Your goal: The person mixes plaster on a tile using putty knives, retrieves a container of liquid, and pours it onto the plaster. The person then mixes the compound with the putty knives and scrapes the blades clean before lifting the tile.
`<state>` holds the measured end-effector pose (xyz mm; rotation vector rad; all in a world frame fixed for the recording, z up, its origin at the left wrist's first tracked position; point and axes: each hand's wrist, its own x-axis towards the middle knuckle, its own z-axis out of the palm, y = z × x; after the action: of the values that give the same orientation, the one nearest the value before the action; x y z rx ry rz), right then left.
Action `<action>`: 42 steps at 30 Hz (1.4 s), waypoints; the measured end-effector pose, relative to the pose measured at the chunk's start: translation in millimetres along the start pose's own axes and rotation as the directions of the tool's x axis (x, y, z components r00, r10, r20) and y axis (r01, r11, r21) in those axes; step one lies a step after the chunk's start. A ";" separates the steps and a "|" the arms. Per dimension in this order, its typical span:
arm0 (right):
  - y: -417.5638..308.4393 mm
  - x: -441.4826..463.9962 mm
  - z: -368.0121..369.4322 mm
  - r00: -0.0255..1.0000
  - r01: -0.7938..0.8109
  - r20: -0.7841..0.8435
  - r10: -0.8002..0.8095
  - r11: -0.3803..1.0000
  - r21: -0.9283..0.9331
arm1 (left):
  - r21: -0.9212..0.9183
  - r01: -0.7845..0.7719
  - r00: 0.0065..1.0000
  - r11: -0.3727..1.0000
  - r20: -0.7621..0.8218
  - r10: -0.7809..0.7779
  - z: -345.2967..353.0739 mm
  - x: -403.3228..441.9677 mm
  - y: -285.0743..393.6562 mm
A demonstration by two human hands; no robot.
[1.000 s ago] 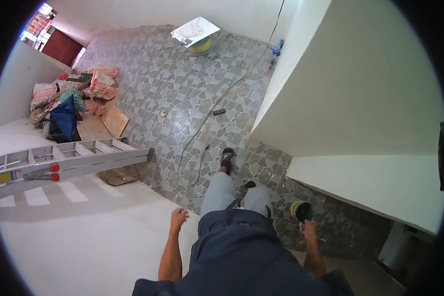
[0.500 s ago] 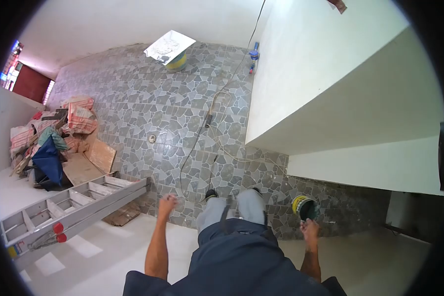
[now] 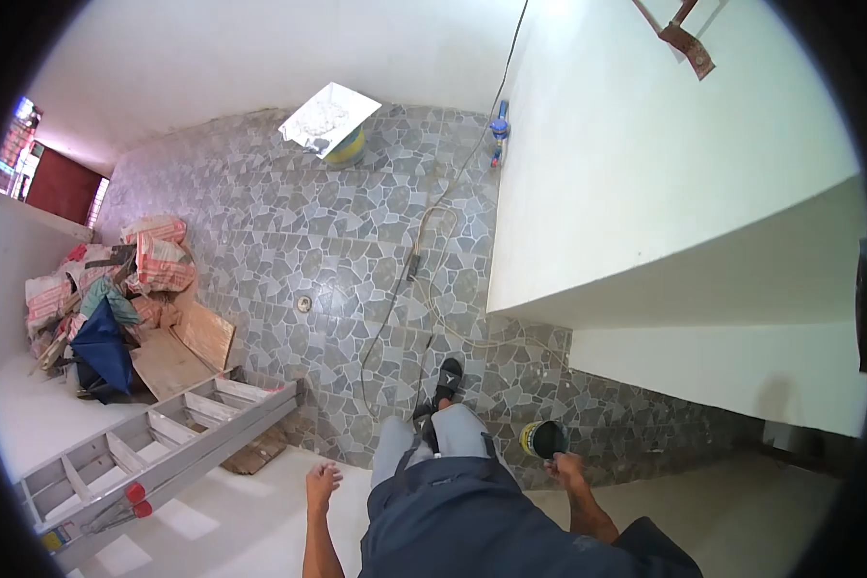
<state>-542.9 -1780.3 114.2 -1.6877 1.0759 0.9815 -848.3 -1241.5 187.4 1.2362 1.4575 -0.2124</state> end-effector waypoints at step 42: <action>43.5 -16.5 74.6 0.987 0.147 -0.129 -0.094 0.852 0.502 | 0.150 -0.389 0.888 0.909 0.325 0.326 40.9 208.4 249.7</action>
<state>-600.5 -1716.4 95.9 -1.3498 1.1574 0.4711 -589.7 -1049.0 128.4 1.5530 0.9444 -0.2899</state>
